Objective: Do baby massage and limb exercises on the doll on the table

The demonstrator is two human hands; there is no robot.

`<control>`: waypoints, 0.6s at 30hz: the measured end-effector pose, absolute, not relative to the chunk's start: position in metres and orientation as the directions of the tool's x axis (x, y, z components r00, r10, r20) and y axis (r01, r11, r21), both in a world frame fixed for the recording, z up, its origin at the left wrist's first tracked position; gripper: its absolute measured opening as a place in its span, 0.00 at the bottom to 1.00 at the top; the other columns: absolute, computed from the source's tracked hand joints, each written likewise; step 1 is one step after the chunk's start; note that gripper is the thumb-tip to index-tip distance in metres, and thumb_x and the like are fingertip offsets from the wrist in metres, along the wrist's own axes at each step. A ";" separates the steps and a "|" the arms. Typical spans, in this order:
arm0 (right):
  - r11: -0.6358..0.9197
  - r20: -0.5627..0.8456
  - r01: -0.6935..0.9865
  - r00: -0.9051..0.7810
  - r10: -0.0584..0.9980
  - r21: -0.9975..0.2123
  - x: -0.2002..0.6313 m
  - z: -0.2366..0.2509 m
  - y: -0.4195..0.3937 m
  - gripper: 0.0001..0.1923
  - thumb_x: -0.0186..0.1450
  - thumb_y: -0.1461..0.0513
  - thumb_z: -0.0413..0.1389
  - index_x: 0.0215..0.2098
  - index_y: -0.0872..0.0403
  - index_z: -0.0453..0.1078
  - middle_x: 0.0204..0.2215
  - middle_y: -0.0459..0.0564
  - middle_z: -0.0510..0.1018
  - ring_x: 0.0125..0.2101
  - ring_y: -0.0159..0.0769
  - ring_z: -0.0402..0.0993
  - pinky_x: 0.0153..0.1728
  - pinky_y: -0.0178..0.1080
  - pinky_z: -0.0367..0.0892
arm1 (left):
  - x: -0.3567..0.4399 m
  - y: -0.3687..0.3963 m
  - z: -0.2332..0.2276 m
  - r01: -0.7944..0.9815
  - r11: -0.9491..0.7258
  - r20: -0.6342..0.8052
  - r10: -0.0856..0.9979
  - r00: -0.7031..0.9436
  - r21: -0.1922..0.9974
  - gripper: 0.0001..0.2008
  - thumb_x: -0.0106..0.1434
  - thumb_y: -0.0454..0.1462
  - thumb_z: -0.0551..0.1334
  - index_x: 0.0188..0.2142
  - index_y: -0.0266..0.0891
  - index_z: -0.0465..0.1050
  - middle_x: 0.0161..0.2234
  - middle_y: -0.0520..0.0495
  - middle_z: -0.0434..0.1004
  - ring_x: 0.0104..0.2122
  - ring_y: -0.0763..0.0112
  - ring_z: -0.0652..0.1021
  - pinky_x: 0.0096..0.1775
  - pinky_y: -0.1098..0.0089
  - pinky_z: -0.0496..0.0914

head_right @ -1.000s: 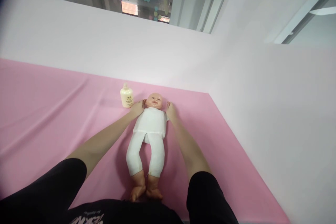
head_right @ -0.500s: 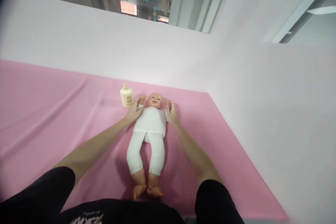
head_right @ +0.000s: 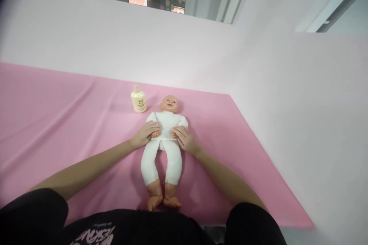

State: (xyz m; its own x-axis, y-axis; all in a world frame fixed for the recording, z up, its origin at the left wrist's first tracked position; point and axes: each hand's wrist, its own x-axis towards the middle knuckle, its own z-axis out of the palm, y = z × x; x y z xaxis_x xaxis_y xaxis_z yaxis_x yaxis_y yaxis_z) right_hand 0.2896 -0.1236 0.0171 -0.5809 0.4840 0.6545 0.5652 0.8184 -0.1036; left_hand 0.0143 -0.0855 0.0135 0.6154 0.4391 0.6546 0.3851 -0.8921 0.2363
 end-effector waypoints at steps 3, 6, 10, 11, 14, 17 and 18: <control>0.790 0.632 0.596 -0.560 0.536 -0.142 0.288 0.019 -0.118 0.24 0.67 0.64 0.43 0.61 0.54 0.57 0.53 0.56 0.70 0.56 0.43 0.65 0.58 0.53 0.61 | 0.014 -0.083 0.016 0.394 -0.878 0.644 0.471 0.603 0.272 0.19 0.65 0.29 0.49 0.53 0.40 0.66 0.51 0.41 0.73 0.57 0.64 0.68 0.58 0.53 0.60; 0.732 0.654 0.637 -0.450 0.608 -0.243 0.287 0.024 -0.105 0.24 0.67 0.61 0.45 0.61 0.54 0.57 0.53 0.56 0.71 0.55 0.44 0.66 0.56 0.52 0.63 | 0.016 -0.072 0.020 0.454 -0.810 0.634 0.579 0.513 0.372 0.21 0.66 0.34 0.50 0.59 0.38 0.59 0.54 0.38 0.69 0.55 0.61 0.68 0.57 0.54 0.62; 0.602 0.670 0.639 -0.177 0.721 -0.478 0.283 0.031 -0.072 0.24 0.67 0.58 0.45 0.61 0.53 0.55 0.54 0.56 0.69 0.54 0.42 0.66 0.56 0.50 0.62 | 0.024 -0.043 0.025 0.523 -0.651 0.603 0.743 0.290 0.551 0.27 0.66 0.37 0.52 0.64 0.38 0.49 0.57 0.36 0.64 0.56 0.57 0.67 0.56 0.55 0.63; 0.564 0.654 0.614 -0.099 0.750 -0.553 0.281 0.033 -0.061 0.24 0.67 0.57 0.45 0.61 0.53 0.54 0.55 0.56 0.69 0.55 0.41 0.65 0.56 0.48 0.61 | 0.028 -0.033 0.026 0.526 -0.615 0.598 0.768 0.230 0.588 0.29 0.66 0.37 0.51 0.65 0.38 0.46 0.58 0.36 0.63 0.56 0.57 0.66 0.56 0.55 0.63; 0.458 0.569 0.463 0.129 0.812 -0.759 0.274 0.034 -0.029 0.25 0.68 0.55 0.44 0.61 0.55 0.52 0.58 0.57 0.65 0.58 0.38 0.62 0.57 0.45 0.59 | 0.038 -0.008 0.027 0.576 -0.516 0.590 0.804 0.069 0.635 0.31 0.65 0.34 0.52 0.65 0.35 0.43 0.58 0.33 0.62 0.57 0.55 0.65 0.56 0.53 0.62; 0.284 0.413 0.427 0.247 0.877 -0.858 0.270 0.030 -0.004 0.23 0.68 0.54 0.42 0.58 0.55 0.55 0.57 0.57 0.67 0.56 0.35 0.64 0.54 0.41 0.62 | 0.046 0.007 0.027 0.691 -0.367 0.469 0.882 0.047 0.622 0.30 0.62 0.32 0.52 0.64 0.37 0.49 0.54 0.34 0.66 0.54 0.52 0.68 0.54 0.52 0.63; 0.214 0.357 0.454 0.257 0.898 -0.865 0.269 0.029 0.002 0.22 0.68 0.54 0.42 0.56 0.55 0.57 0.55 0.56 0.69 0.54 0.35 0.66 0.52 0.40 0.62 | 0.047 0.010 0.027 0.728 -0.305 0.404 0.914 0.042 0.614 0.30 0.62 0.32 0.52 0.64 0.38 0.51 0.53 0.35 0.68 0.53 0.52 0.69 0.53 0.53 0.63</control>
State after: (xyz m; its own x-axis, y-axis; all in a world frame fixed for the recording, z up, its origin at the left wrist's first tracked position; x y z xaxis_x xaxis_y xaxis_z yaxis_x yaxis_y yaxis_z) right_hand 0.2694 0.0023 0.0287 0.2575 0.8978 0.3574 0.4541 0.2141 -0.8649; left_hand 0.0468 0.0098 0.0274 0.0423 0.9136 0.4043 0.7276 -0.3055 0.6142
